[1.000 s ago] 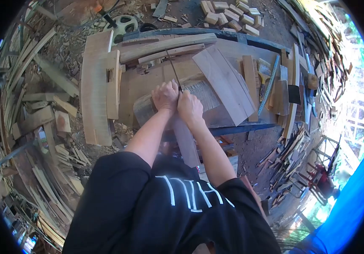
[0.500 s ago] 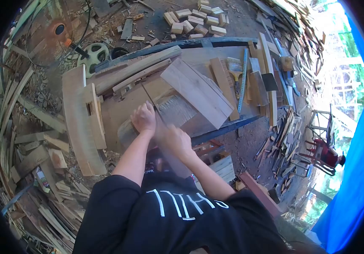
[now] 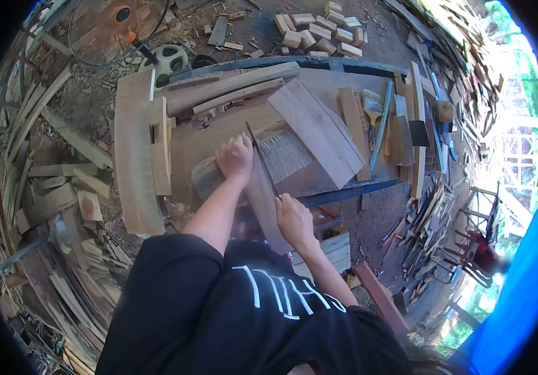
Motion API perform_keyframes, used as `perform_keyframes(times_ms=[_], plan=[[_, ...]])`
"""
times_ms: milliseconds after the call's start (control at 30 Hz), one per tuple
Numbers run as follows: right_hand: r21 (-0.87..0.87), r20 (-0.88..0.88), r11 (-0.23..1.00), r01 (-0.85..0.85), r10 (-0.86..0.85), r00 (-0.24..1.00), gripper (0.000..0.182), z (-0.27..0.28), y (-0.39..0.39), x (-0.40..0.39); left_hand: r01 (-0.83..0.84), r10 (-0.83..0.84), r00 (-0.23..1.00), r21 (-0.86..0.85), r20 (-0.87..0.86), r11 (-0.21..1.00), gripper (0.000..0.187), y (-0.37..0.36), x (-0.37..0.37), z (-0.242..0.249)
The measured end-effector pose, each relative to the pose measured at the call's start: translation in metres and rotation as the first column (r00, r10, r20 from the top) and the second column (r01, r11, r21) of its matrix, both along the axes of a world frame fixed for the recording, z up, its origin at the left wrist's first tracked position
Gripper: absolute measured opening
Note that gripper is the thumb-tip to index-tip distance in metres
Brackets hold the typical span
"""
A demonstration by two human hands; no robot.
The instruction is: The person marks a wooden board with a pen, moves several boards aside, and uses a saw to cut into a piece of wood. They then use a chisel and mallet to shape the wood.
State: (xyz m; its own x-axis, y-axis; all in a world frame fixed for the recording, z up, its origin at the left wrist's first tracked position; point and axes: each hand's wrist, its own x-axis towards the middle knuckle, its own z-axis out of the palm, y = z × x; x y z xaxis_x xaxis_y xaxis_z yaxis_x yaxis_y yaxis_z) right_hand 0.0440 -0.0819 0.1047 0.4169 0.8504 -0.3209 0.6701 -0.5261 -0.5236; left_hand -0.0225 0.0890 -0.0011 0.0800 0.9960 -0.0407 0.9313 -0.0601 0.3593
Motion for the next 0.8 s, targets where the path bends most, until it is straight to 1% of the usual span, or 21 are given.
perform_keyframes(times_ms=[67,133,200,267,333,367,400,467,500,533,600,633,667,733,767,800], plan=[[-0.013,0.021,0.999,-0.03,0.03,0.999,0.025,0.01,0.002,0.006,0.033,-0.033,0.999,0.001,-0.012,0.999,0.036,0.001,0.0,0.003],[-0.024,0.033,0.998,-0.06,0.06,0.998,0.025,0.022,0.0,0.009,0.023,-0.023,1.0,0.03,0.011,0.999,0.037,-0.001,0.001,0.004],[0.08,0.034,0.997,-0.018,0.015,0.999,0.024,0.037,-0.011,0.01,0.018,-0.019,0.999,0.056,0.029,0.998,0.037,0.001,-0.001,0.004],[0.087,0.004,0.996,0.014,-0.014,1.0,0.025,0.042,-0.019,0.013,0.041,-0.041,0.999,0.019,0.014,0.999,0.038,0.0,-0.001,0.002],[-0.038,-0.2,0.981,0.19,-0.194,0.96,0.028,0.039,-0.017,0.02,0.03,-0.03,0.999,-0.012,0.024,0.999,0.039,-0.001,0.001,0.006],[0.015,-0.19,0.985,0.172,-0.166,0.968,0.031,0.032,-0.013,0.023,0.008,-0.007,1.0,-0.038,0.029,0.999,0.04,0.0,0.002,0.008],[0.019,-0.188,0.986,0.167,-0.16,0.969,0.031,0.021,-0.009,0.024,0.003,-0.002,1.0,-0.035,0.031,0.999,0.04,0.0,0.003,0.007],[0.154,-0.115,0.971,0.185,-0.168,0.979,0.03,0.0,-0.001,0.025,-0.016,0.015,0.998,0.01,0.053,1.0,0.04,-0.001,0.002,0.002],[0.156,-0.194,0.965,0.212,-0.181,0.964,0.027,-0.005,0.005,0.026,-0.02,0.019,0.999,0.012,0.05,1.0,0.04,-0.001,0.001,0.004],[0.157,-0.197,0.965,0.212,-0.179,0.964,0.027,-0.007,0.009,0.027,-0.014,0.015,0.999,-0.019,0.048,1.0,0.041,-0.001,0.001,0.006],[0.114,-0.349,0.959,0.26,-0.207,0.914,0.026,-0.01,0.018,0.026,-0.005,0.007,0.999,-0.049,0.043,0.999,0.042,0.0,0.001,0.01],[0.184,-0.419,0.944,0.274,-0.177,0.891,0.021,-0.021,0.019,0.026,-0.001,0.003,0.999,-0.065,0.034,0.998,0.042,0.001,0.001,0.012],[0.182,-0.422,0.943,0.278,-0.18,0.889,0.021,-0.027,0.022,0.025,0.004,-0.001,1.0,-0.083,0.025,0.997,0.042,0.0,0.001,0.013],[0.3,-0.216,0.939,0.168,-0.105,0.971,0.017,-0.031,0.032,0.022,0.0,0.001,0.999,-0.055,0.033,0.998,0.042,0.0,0.001,0.006],[0.298,-0.219,0.94,0.169,-0.105,0.97,0.017,-0.032,0.035,0.02,-0.006,0.007,0.999,-0.025,0.044,1.0,0.042,0.0,0.001,0.003],[0.225,-0.159,0.968,0.113,-0.078,0.984,0.017,-0.03,0.039,0.018,-0.006,0.007,0.999,-0.028,0.041,1.0,0.042,0.0,0.0,0.003]])
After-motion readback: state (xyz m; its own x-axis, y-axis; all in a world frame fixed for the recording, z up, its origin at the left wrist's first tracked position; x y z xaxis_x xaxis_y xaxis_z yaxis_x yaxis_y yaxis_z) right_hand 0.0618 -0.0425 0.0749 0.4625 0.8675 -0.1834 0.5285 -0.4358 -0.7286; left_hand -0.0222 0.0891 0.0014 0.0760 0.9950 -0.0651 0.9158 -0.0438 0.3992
